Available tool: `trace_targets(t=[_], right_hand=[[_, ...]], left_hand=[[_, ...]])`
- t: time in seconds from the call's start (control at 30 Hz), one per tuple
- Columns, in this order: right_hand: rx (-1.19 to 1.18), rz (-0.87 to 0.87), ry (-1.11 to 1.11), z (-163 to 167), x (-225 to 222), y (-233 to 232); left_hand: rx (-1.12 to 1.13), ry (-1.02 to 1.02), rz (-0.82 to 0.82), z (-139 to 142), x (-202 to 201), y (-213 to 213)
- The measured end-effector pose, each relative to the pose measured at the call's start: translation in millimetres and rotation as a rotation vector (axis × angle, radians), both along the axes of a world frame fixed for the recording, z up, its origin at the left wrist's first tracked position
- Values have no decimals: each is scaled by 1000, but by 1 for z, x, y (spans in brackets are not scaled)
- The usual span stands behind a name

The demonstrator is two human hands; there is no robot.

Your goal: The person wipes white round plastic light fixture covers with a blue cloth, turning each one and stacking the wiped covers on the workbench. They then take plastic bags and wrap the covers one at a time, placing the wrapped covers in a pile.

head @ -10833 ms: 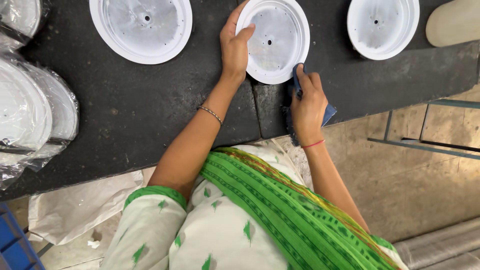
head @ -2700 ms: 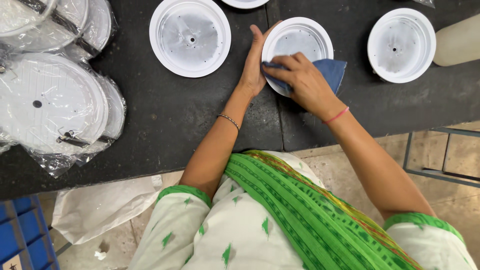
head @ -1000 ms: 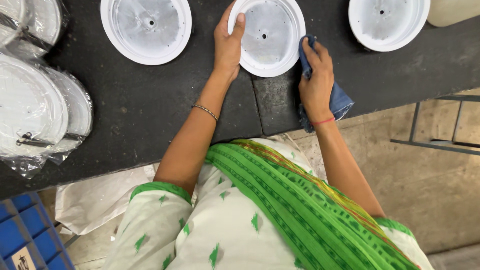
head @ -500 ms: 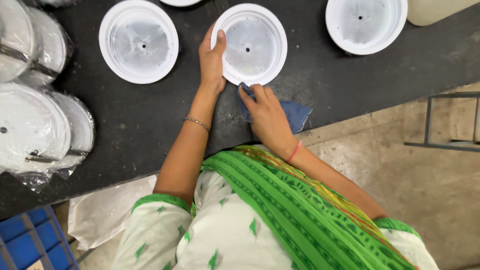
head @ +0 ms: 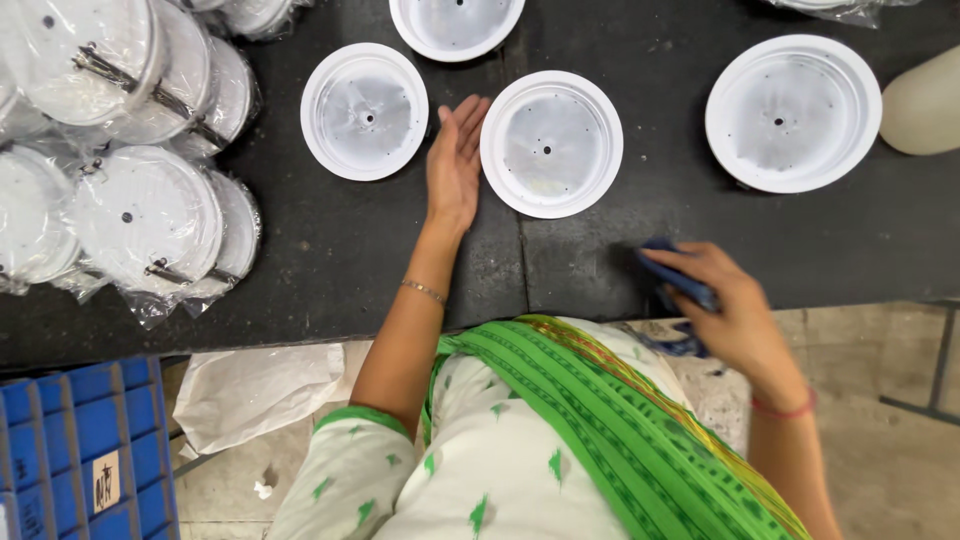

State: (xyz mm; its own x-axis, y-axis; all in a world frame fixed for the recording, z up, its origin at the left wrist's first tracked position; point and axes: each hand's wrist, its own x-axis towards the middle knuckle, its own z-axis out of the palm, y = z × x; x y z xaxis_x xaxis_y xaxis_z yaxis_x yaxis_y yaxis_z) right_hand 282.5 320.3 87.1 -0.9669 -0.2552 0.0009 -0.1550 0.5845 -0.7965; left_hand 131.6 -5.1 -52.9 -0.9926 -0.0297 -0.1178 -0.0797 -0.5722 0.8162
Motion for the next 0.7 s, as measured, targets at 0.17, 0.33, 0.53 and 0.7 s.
trace_targets(t=[0.17, 0.33, 0.53, 0.7], right_hand=[[19, -299, -115, 7, 2, 64], [117, -566, 105, 25, 4, 143], [349, -718, 649, 4, -30, 201], [272, -623, 754, -49, -94, 246]], left_hand=[[-53, -97, 159, -1, 23, -14], [-213, -96, 206, 13, 49, -5], [-328, -116, 283, 26, 61, 17], [-372, -130, 336, 29, 64, 24]])
